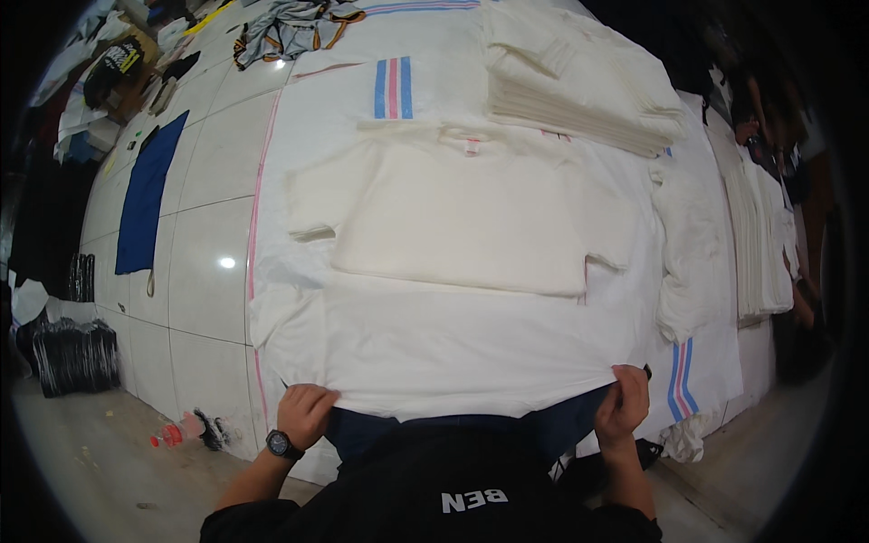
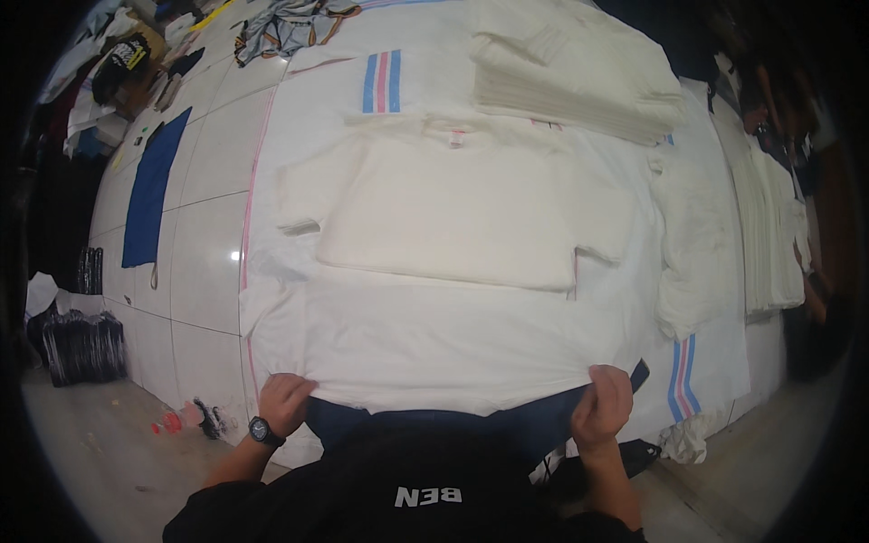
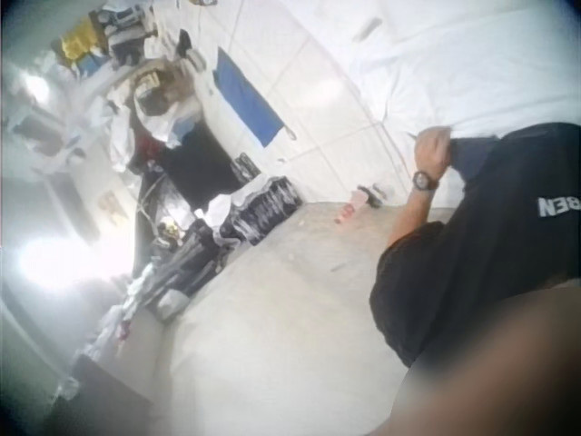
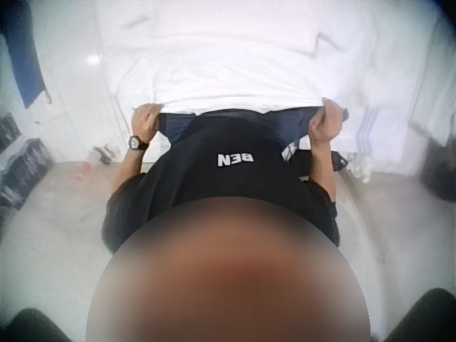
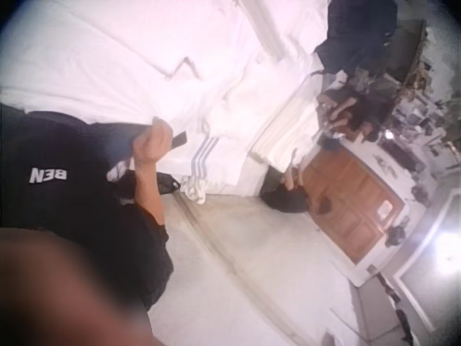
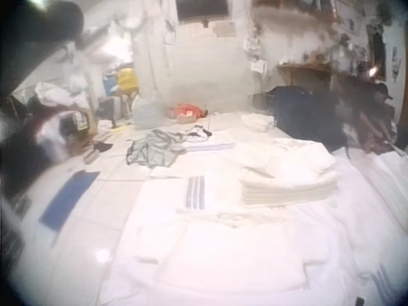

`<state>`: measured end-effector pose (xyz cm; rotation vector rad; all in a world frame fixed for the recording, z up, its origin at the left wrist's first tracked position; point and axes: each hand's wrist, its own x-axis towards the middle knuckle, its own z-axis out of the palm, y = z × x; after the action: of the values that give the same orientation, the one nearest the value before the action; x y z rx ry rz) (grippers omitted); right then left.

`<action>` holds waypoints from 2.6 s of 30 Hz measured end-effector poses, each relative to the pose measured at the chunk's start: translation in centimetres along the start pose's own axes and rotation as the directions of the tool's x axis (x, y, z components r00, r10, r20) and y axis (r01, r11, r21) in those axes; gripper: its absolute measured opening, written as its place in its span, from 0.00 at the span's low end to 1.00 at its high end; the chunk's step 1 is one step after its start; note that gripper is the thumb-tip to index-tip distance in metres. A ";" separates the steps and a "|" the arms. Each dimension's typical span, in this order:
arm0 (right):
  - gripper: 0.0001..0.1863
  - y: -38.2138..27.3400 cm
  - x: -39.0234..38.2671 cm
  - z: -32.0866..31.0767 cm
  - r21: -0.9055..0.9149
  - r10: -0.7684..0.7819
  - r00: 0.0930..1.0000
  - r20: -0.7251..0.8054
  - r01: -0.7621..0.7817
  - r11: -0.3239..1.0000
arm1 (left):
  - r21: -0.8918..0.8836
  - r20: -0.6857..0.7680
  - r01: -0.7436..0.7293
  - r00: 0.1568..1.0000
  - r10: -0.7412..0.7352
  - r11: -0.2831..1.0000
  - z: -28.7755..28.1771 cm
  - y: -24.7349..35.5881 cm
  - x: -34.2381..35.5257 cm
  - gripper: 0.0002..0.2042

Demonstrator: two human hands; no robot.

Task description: The person sits on the floor and folds white shirts, then uses small scissors to trim loose threads from the collars and edges. The person handles shirts one at a time, smoothing them before cutting.

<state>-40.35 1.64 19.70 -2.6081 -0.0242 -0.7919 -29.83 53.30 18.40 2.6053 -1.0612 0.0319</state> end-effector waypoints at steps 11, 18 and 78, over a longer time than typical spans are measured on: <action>0.12 3.0 15.6 6.6 -0.009 0.093 0.928 -0.362 -0.103 0.995 | -0.560 -0.557 0.281 0.569 -0.605 0.780 -4.9 -4.1 18.0 0.10; 0.11 12.5 26.7 16.2 0.006 0.159 0.978 -0.137 -0.160 0.987 | -0.232 -0.392 0.357 0.817 -0.423 0.905 -0.7 -15.5 33.4 0.07; 0.12 29.9 15.8 16.9 -0.247 0.862 0.506 0.030 -0.832 0.497 | -0.223 -0.022 -0.127 0.992 0.125 0.967 30.5 11.1 53.6 0.27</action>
<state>-14.15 -20.73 4.02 -2.3570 1.2856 -0.2056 -1.73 0.25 0.41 2.3332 -1.1544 -0.0452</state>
